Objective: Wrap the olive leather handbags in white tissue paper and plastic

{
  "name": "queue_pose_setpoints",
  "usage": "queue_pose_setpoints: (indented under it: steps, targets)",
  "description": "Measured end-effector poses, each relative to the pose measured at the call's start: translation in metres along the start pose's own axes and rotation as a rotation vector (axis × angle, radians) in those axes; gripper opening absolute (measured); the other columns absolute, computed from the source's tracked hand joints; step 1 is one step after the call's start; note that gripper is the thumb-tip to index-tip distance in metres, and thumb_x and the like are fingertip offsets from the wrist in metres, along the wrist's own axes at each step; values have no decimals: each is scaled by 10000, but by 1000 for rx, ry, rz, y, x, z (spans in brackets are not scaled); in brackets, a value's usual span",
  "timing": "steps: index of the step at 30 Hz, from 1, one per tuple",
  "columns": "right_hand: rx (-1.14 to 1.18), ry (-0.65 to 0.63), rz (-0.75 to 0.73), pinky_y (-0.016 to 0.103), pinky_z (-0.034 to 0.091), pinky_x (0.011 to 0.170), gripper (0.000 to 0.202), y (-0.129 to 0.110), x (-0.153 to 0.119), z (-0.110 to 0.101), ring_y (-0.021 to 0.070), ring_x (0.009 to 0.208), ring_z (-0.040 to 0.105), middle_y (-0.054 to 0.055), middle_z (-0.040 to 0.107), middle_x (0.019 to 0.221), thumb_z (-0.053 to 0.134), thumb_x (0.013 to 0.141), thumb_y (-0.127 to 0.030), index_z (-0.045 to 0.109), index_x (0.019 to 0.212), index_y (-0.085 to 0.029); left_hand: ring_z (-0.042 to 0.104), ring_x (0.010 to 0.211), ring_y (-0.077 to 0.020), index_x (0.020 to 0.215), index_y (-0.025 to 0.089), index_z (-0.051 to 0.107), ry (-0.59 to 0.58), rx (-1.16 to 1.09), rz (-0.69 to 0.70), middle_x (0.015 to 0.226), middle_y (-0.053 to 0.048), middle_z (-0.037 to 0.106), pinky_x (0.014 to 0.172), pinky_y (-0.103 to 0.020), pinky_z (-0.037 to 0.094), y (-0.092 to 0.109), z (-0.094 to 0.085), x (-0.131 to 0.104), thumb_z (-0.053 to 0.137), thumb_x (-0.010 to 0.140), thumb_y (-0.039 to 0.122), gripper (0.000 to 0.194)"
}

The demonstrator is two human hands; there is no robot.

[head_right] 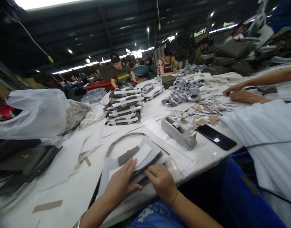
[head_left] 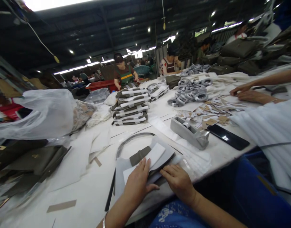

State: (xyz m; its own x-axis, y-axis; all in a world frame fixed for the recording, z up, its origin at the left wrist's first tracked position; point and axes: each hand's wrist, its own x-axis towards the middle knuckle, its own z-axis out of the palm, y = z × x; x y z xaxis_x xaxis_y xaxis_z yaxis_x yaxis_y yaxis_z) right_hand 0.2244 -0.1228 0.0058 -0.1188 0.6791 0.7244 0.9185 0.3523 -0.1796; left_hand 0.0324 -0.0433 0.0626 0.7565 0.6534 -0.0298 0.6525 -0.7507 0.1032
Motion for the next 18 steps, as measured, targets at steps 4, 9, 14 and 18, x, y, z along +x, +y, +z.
queue_pose_setpoints:
  steps: [4, 9, 14, 18]
  targets:
    - [54, 30, -19, 324, 492, 660, 272, 0, -2, 4, 181, 719, 610, 60, 722, 840, 457, 969, -93, 715, 958, -177, 445, 1370, -360, 1480, 87, 311, 89, 68, -16, 1518, -256, 388, 1082, -474, 463, 6, 17, -4, 778, 779, 237, 855]
    - [154, 32, -39, 311, 557, 669, 257, -1, -1, -4, 178, 734, 654, 69, 739, 856, 465, 967, -86, 711, 993, -154, 460, 1361, -359, 1484, 83, 292, 172, 105, 4, 1510, -254, 407, 1066, -485, 483, 7, 27, -7, 754, 790, 200, 842]
    - [195, -58, -233, 407, 499, 1029, 370, 11, 11, -27, 200, 1159, 628, 90, 716, 1192, 489, 971, -95, 589, 1321, -158, 467, 1360, -336, 1476, 87, 320, 279, 200, 14, 1495, -239, 439, 1050, -482, 499, 10, 41, -9, 595, 872, 89, 664]
    - [33, -102, -253, 499, 333, 1179, 369, 32, 23, -24, 225, 1294, 545, 50, 662, 1311, 434, 1013, -150, 578, 1349, -204, 437, 1386, -311, 1496, 118, 332, 325, 289, -5, 1524, -200, 414, 1068, -457, 478, 14, 51, -13, 496, 840, -6, 687]
